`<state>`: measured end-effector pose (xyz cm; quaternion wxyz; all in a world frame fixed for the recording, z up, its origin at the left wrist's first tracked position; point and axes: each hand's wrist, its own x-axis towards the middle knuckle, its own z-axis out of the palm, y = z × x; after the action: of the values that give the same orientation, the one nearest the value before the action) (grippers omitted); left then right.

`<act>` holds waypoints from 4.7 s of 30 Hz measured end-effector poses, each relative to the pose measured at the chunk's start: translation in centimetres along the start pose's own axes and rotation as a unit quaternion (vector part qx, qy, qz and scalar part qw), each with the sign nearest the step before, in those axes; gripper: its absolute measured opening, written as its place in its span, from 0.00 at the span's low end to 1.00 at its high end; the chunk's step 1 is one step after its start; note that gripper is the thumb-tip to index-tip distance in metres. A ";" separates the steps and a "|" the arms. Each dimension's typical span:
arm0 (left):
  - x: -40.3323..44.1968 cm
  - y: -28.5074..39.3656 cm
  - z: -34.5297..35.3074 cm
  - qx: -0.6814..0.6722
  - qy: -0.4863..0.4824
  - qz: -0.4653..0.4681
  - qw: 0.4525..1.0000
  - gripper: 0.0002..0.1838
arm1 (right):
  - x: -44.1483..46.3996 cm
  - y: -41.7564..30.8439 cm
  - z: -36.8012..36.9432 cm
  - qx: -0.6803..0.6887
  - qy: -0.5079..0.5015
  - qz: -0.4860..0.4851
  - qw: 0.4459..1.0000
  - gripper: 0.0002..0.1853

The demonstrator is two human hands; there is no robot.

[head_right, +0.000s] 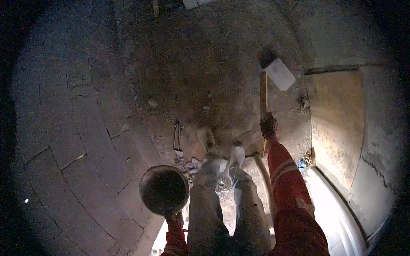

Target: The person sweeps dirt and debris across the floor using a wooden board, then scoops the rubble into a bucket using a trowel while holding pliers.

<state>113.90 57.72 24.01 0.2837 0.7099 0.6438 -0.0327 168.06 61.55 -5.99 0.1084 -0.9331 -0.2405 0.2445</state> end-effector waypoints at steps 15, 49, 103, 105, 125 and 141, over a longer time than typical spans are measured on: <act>26.4 -1.3 4.8 -0.566 0.094 -0.468 0.672 0.17 | 29.5 -16.2 19.3 -0.113 0.089 0.011 0.990 0.18; 26.4 -7.9 35.7 -0.723 0.424 -0.456 0.301 0.20 | 56.4 -31.6 14.3 -0.109 0.076 -0.536 0.834 0.26; 16.8 3.9 47.5 -0.488 0.770 -0.398 -0.102 0.23 | 28.3 -37.9 31.3 -0.114 0.055 -0.683 0.720 0.12; 17.1 3.3 46.8 -0.500 0.767 -0.380 -0.130 0.24 | 22.0 -36.8 32.7 -0.149 0.004 -0.741 0.654 0.13; 39.1 -8.0 41.6 -0.089 0.503 -0.360 0.781 0.34 | 40.7 -45.9 27.0 -0.093 0.024 -0.713 0.695 0.29; 37.5 -12.8 39.1 0.095 0.336 -0.353 0.868 0.36 | 44.6 -50.1 22.5 -0.309 0.028 -0.556 0.771 0.32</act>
<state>120.81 74.06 -28.82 -0.0489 0.4269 0.9016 0.0487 170.96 128.98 -27.27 -0.0619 -0.6266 -0.7764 0.0279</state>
